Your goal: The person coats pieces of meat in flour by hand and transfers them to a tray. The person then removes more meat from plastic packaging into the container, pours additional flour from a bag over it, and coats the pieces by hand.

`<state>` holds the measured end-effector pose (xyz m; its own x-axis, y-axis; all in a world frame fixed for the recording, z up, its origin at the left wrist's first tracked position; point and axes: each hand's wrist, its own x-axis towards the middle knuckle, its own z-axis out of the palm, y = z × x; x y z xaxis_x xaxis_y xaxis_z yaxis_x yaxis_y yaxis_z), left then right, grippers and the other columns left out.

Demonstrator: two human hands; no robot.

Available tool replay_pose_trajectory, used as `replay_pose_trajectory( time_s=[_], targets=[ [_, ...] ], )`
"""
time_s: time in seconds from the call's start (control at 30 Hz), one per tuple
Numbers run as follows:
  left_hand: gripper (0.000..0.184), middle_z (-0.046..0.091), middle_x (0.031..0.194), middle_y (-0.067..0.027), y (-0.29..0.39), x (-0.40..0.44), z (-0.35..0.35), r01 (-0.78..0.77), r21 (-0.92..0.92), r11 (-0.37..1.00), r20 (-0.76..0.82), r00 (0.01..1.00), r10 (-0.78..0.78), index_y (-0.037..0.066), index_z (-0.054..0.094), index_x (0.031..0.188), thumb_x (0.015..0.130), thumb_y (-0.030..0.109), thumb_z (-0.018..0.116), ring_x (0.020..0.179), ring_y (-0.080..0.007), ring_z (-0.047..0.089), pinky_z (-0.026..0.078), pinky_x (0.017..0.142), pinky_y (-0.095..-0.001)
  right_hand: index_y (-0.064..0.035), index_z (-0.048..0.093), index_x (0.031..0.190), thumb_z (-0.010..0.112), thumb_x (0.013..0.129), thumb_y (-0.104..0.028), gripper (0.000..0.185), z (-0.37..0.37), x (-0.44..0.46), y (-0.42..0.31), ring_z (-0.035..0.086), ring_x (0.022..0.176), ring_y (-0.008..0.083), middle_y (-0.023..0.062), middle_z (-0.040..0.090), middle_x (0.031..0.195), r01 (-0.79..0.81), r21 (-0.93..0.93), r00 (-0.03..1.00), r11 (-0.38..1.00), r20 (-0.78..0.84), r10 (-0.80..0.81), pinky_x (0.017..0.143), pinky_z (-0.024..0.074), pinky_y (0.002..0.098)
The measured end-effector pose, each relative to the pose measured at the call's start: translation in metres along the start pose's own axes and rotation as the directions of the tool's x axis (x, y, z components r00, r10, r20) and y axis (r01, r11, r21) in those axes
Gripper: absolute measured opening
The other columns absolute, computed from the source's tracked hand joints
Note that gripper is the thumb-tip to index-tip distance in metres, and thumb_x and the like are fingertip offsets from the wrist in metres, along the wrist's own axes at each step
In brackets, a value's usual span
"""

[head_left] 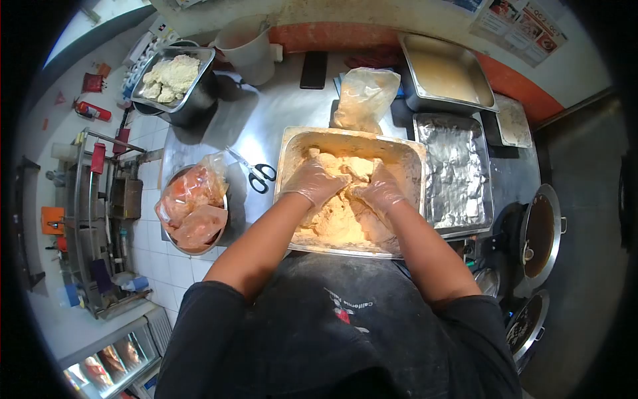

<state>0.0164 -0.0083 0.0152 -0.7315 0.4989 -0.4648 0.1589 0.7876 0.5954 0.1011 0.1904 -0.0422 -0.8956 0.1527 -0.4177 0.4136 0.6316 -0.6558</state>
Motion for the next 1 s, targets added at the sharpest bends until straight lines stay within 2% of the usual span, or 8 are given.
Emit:
replay_pose_trajectory(
  time_s=[0.13, 0.23, 0.33, 0.4, 0.5, 0.73, 0.9, 1.0],
  targets=[
    [0.085, 0.069, 0.137, -0.0287, -0.017, 0.022, 0.019, 0.151, -0.034, 0.988, 0.152, 0.978, -0.144, -0.008, 0.064, 0.139, 0.089, 0.06, 0.071, 0.126, -0.0382, 0.067, 0.051, 0.108, -0.0432, -0.0006, 0.056, 0.148, 0.081, 0.094, -0.036, 0.069, 0.014, -0.007, -0.004, 0.064, 0.132, 0.0321, 0.0202, 0.068, 0.141, 0.02, 0.315, 0.998, 0.949, 0.055, -0.04, 0.114, 0.0469, 0.0384],
    [0.085, 0.068, 0.138, -0.03, -0.034, 0.026, 0.032, 0.086, 0.003, 0.996, 0.318, 0.944, -0.083, -0.006, 0.066, 0.138, 0.098, 0.068, 0.054, 0.122, -0.043, 0.068, 0.05, 0.107, -0.0464, -0.0003, 0.064, 0.14, 0.073, 0.098, -0.05, 0.065, -0.005, -0.013, -0.022, 0.066, 0.128, 0.0335, 0.0222, 0.07, 0.138, -0.302, -0.024, 0.888, 0.953, 0.356, 0.291, 0.112, 0.0481, 0.0401],
    [0.098, 0.06, 0.149, -0.0316, -0.017, 0.02, 0.03, 0.122, 0.193, 0.974, 0.331, 0.926, -0.182, -0.008, 0.065, 0.14, 0.101, 0.079, 0.039, 0.135, -0.0448, 0.061, 0.046, 0.114, -0.0472, 0.007, 0.065, 0.127, 0.066, 0.1, -0.058, 0.071, -0.013, -0.031, -0.028, 0.072, 0.111, 0.0337, 0.0227, 0.075, 0.115, -0.066, -0.3, 0.973, 0.952, 0.192, 0.127, 0.098, 0.0558, 0.0436],
    [0.111, 0.054, 0.154, -0.0341, -0.004, -0.024, 0.024, -0.026, 0.359, 0.933, 0.077, 0.997, -0.002, -0.015, 0.044, 0.155, 0.096, 0.079, 0.05, 0.139, -0.0439, 0.058, 0.045, 0.118, -0.0446, 0.0068, 0.064, 0.134, 0.065, 0.098, -0.061, 0.077, 0.007, -0.047, -0.003, 0.071, 0.121, 0.0362, 0.0266, 0.074, 0.124, 0.15, -0.711, 0.972, 0.686, -0.019, -0.232, 0.105, 0.0545, 0.0458],
    [0.134, 0.047, 0.155, -0.0416, 0.006, -0.074, 0.017, -0.045, 0.464, 0.885, 0.202, 0.978, -0.055, -0.017, 0.013, 0.164, 0.088, 0.081, 0.063, 0.144, -0.0472, 0.053, 0.04, 0.123, -0.0416, 0.0072, 0.058, 0.141, 0.064, 0.096, -0.063, 0.084, -0.043, -0.086, -0.077, 0.068, 0.129, 0.0358, 0.0278, 0.069, 0.136, 0.015, -0.675, 0.895, 0.738, 0.337, 0.291, 0.112, 0.0512, 0.0443],
    [0.143, 0.05, 0.153, -0.0403, -0.008, -0.053, 0.025, 0.004, 0.334, 0.943, 0.311, 0.944, -0.114, -0.013, -0.01, 0.166, 0.079, 0.056, 0.081, 0.14, -0.0414, 0.057, 0.044, 0.119, -0.0391, 0.0214, 0.034, 0.154, 0.075, 0.087, -0.058, 0.112, 0.029, -0.069, -0.028, 0.053, 0.146, 0.0416, 0.0403, 0.047, 0.156, 0.001, -0.682, 0.925, 0.731, 0.279, 0.259, 0.118, 0.0468, 0.0415],
    [0.128, 0.063, 0.142, -0.0273, -0.031, -0.048, 0.032, 0.074, -0.307, 0.949, 0.26, 0.966, 0.009, -0.011, -0.008, 0.167, 0.082, 0.025, 0.08, 0.133, -0.0318, 0.063, 0.048, 0.114, -0.0351, 0.0147, 0.031, 0.159, 0.09, 0.079, -0.019, 0.105, 0.018, -0.072, -0.027, 0.056, 0.144, 0.0353, 0.0295, 0.055, 0.153, -0.146, 0.155, 0.922, 0.977, 0.378, 0.078, 0.117, 0.0483, 0.0411],
    [0.108, 0.065, 0.136, -0.0242, -0.032, -0.054, 0.042, 0.005, -0.875, 0.485, 0.121, 0.97, 0.209, -0.007, 0.019, 0.169, 0.078, 0.016, 0.073, 0.125, -0.0287, 0.065, 0.05, 0.111, -0.0351, 0.0098, 0.035, 0.159, 0.094, 0.07, -0.001, 0.107, 0.012, -0.077, -0.021, 0.06, 0.137, 0.0321, 0.0223, 0.059, 0.151, -0.227, 0.745, 0.927, 0.627, 0.363, -0.096, 0.113, 0.0518, 0.0423]
  ],
)
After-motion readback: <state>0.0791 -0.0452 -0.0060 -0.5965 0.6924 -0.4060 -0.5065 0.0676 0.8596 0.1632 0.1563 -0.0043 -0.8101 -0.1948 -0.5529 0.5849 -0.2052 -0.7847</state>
